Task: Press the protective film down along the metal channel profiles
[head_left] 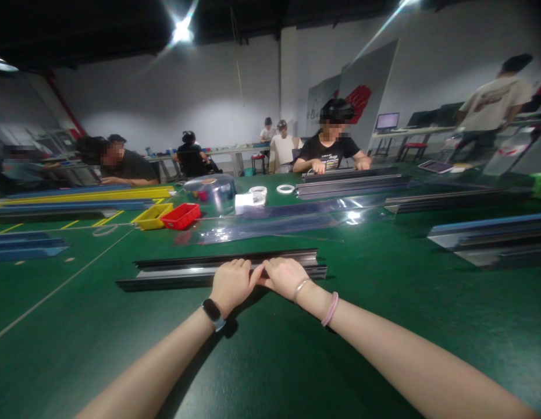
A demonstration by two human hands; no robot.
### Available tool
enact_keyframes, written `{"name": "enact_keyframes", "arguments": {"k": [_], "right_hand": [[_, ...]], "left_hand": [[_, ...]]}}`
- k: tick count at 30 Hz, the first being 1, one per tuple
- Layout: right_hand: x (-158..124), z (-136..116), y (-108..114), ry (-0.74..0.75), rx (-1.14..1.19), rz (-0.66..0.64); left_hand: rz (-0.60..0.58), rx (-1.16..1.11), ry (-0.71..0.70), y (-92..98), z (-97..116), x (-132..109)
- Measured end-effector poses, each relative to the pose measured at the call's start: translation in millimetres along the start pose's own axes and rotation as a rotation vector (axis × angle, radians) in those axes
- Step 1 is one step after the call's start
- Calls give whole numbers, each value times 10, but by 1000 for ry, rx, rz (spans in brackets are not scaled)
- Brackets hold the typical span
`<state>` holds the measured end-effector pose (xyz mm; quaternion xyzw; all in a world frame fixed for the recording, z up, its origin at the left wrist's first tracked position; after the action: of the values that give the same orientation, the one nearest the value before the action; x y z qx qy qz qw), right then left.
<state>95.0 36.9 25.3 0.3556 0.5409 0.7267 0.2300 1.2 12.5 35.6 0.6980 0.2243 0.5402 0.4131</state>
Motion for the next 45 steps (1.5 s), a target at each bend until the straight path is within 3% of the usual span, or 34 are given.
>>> {"name": "enact_keyframes", "arguments": {"k": [4, 9, 14, 20, 45], "right_hand": [[-24, 7, 29, -7, 7, 45], [-63, 55, 18, -119, -18, 37], [-37, 41, -30, -73, -6, -33], [-23, 46, 6, -34, 36, 26], [-35, 47, -2, -89, 79, 41]], "left_hand": [[6, 15, 57, -24, -45, -6], [16, 23, 50, -7, -65, -30], [26, -31, -13, 45, -15, -19], [-19, -75, -85, 5, 50, -5], [-59, -59, -62, -26, 32, -19]]}}
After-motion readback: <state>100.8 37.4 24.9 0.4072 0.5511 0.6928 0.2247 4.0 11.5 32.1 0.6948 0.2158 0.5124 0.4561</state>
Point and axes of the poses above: each hand's wrist, its own x-axis towards the middle knuckle, its own y-axis out of the back of the hand, z = x × y, the point moved 6 cm from there along x, towards the middle knuckle, and after that the axes turned 6 degrees about -x, right-handed, at the moved point
